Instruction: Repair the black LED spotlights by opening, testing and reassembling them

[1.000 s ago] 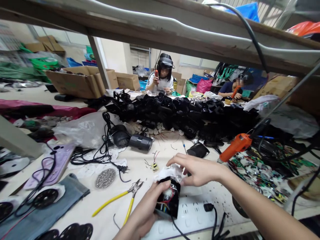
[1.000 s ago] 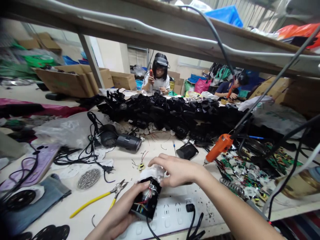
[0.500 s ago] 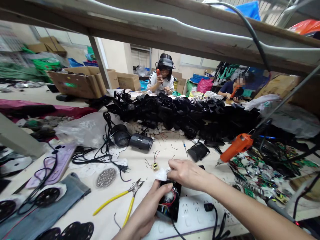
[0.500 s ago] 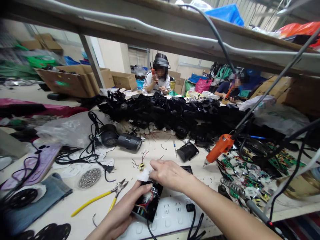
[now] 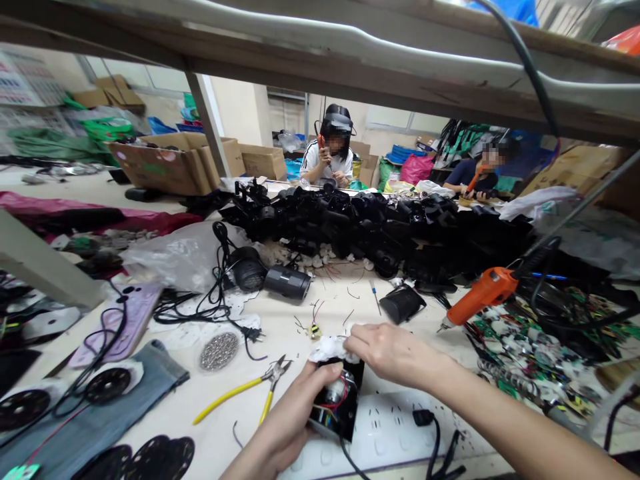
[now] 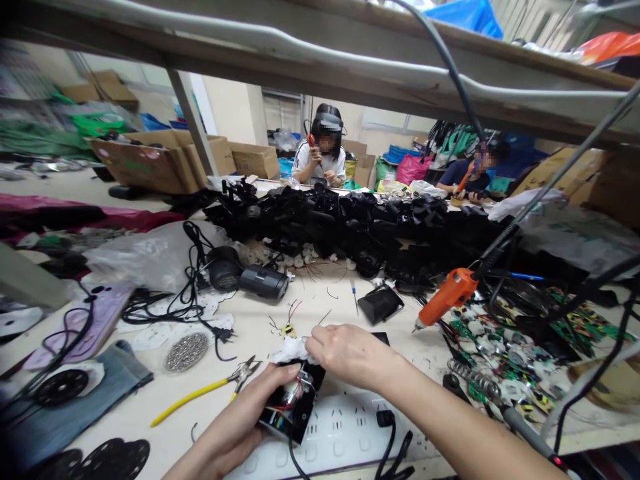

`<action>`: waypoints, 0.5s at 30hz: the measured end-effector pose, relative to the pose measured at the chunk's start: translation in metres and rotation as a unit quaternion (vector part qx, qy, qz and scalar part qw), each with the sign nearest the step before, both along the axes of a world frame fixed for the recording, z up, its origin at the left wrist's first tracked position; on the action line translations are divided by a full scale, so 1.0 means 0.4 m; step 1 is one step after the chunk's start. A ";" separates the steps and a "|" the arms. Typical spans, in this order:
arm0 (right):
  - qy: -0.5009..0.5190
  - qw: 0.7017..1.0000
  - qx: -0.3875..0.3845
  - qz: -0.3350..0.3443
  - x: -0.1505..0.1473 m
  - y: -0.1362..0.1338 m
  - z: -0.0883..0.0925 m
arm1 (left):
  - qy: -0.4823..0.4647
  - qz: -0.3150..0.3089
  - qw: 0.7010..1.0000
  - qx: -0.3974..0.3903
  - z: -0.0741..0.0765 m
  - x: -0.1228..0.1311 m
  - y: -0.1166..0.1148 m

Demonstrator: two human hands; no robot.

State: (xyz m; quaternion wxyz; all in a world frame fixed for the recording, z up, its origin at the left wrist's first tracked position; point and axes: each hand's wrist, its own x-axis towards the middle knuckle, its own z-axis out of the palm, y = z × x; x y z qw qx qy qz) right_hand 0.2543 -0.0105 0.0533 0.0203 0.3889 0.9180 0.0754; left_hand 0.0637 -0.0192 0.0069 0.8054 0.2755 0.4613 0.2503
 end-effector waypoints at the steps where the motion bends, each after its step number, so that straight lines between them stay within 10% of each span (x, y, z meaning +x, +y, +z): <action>1: 0.009 1.000 0.010 0.001 0.001 0.000 -0.009 | -0.005 -0.006 1.000 0.001 0.000 0.001 -0.001; 9: 0.318 0.941 -0.043 -0.104 -0.035 -0.009 -0.040 | -0.032 -0.006 0.997 0.074 -0.005 0.011 -0.009; 15: 0.273 0.945 -0.152 -0.096 -0.019 -0.029 -0.009 | -0.018 0.035 0.997 0.071 -0.005 0.000 -0.008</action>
